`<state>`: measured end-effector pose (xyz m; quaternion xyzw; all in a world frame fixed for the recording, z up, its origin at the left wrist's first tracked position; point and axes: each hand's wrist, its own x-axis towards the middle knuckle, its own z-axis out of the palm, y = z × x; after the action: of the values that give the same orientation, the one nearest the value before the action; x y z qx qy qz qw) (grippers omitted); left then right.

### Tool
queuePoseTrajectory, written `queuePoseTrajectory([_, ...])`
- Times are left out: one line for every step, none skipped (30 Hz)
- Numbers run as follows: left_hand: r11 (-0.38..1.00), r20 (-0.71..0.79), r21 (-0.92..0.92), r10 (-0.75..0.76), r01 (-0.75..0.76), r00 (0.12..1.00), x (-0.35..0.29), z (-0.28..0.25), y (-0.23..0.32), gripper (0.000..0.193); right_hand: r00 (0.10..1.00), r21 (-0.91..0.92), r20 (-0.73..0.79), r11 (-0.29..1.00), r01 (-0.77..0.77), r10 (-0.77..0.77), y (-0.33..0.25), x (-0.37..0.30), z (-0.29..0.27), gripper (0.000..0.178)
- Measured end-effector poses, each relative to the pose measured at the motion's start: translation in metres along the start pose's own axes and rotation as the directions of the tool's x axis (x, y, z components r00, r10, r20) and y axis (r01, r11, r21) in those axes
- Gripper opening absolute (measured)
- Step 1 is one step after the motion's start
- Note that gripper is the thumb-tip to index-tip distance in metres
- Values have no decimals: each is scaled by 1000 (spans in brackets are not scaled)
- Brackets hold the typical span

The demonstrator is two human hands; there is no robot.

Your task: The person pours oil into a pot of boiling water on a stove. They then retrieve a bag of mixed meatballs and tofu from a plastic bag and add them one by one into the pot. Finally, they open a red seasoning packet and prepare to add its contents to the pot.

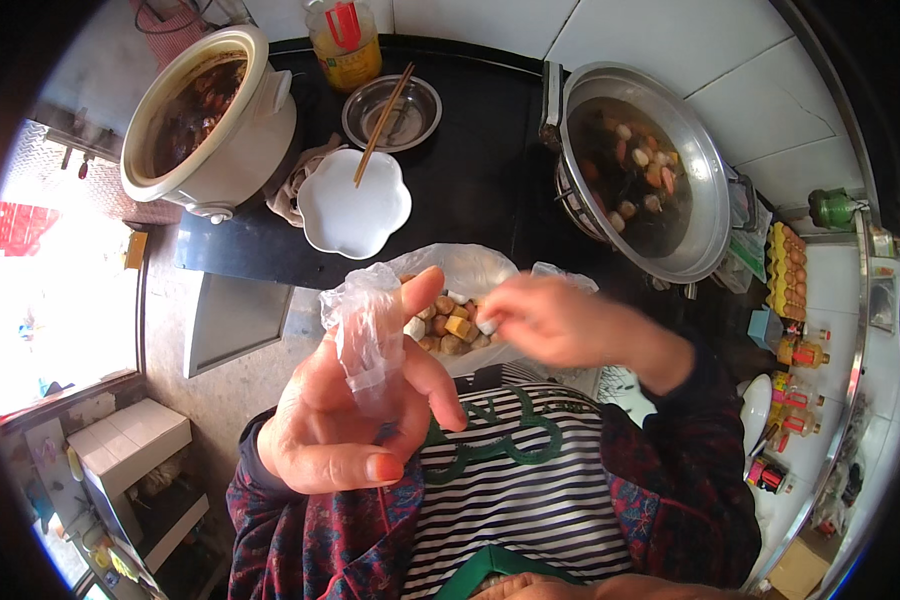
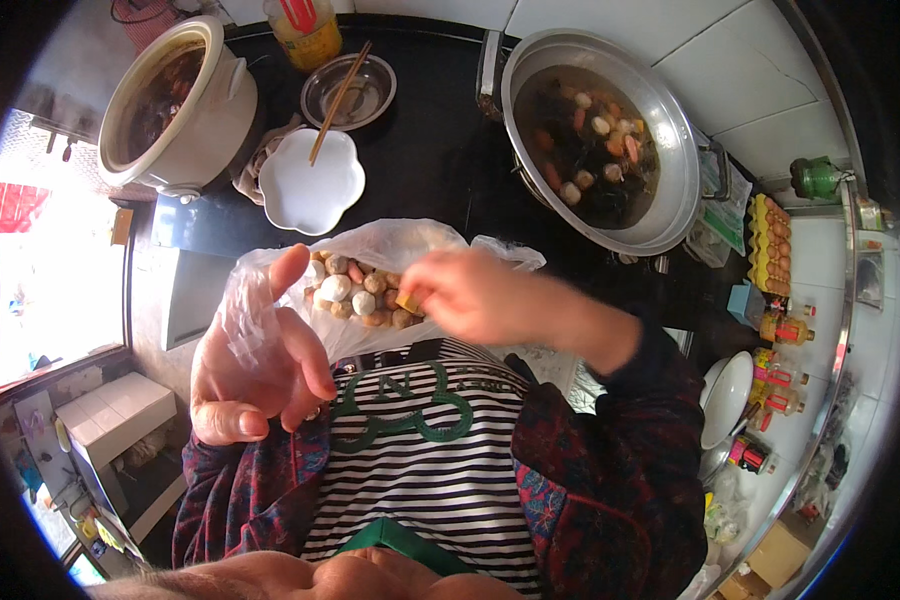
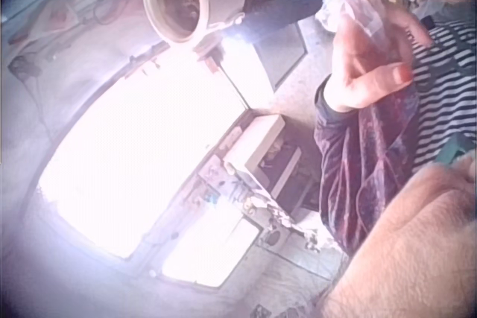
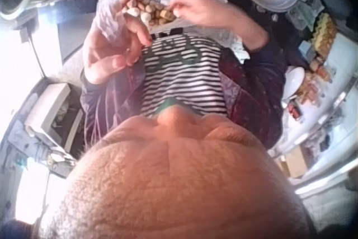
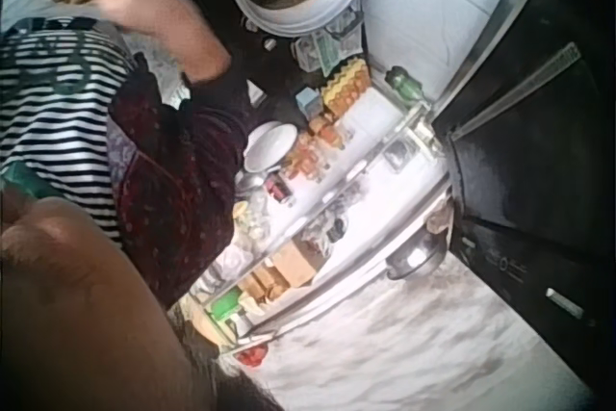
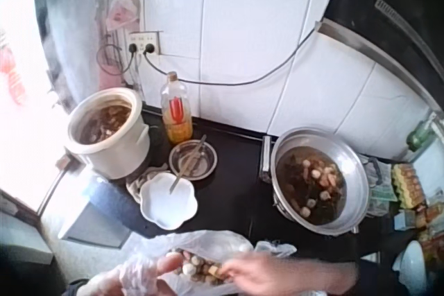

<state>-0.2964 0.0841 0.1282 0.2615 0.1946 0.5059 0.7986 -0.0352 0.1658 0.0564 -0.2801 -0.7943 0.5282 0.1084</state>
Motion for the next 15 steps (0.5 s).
queuePoseTrajectory([1000,4,1,-9,9,1000,0,0,0,107,994,83,104,996,-20,12,15,20,29,20])
queuePoseTrajectory([1000,7,4,-18,18,1000,-1,0,0,107,993,40,106,998,-56,51,33,38,52,24])
queuePoseTrajectory([1000,11,8,-27,27,1000,-2,1,0,107,990,4,114,997,-81,80,51,51,71,29])
queuePoseTrajectory([1000,17,4,-24,24,1000,-3,1,1,106,981,267,137,948,-171,138,69,66,85,35])
queuePoseTrajectory([1000,24,0,-20,20,1000,-4,0,1,106,961,204,171,946,-251,218,85,64,85,44])
queuePoseTrajectory([1000,29,-6,-14,14,999,-5,0,1,106,959,155,169,955,-254,228,99,62,83,52])
queuePoseTrajectory([1000,27,2,-25,25,999,-7,-1,1,106,946,-179,159,951,-254,282,109,51,77,63])
queuePoseTrajectory([999,24,9,-34,34,999,-8,-2,1,105,962,-364,160,919,-150,220,115,41,68,73])
queuePoseTrajectory([999,20,17,-46,45,999,-10,-2,1,105,952,-432,188,891,-139,240,118,36,66,79])
queuePoseTrajectory([999,22,9,-45,45,999,-12,-3,1,105,941,-497,215,859,-123,259,120,35,63,86])
queuePoseTrajectory([999,26,3,-43,43,999,-13,-5,0,105,925,-484,246,864,-142,290,119,32,59,88])
queuePoseTrajectory([999,30,-5,-40,40,999,-15,-5,0,105,932,-452,236,880,-146,276,118,29,58,90])
queuePoseTrajectory([1000,57,-1,-12,12,998,-15,-7,-1,102,909,-488,273,860,-150,314,116,31,58,90])
queuePoseTrajectory([1000,84,3,15,-15,996,-15,-8,-2,100,913,-504,269,853,-139,307,113,32,60,90])
queuePoseTrajectory([998,142,33,41,-46,989,-15,-10,-2,98,908,-505,280,852,-137,311,111,34,63,90])
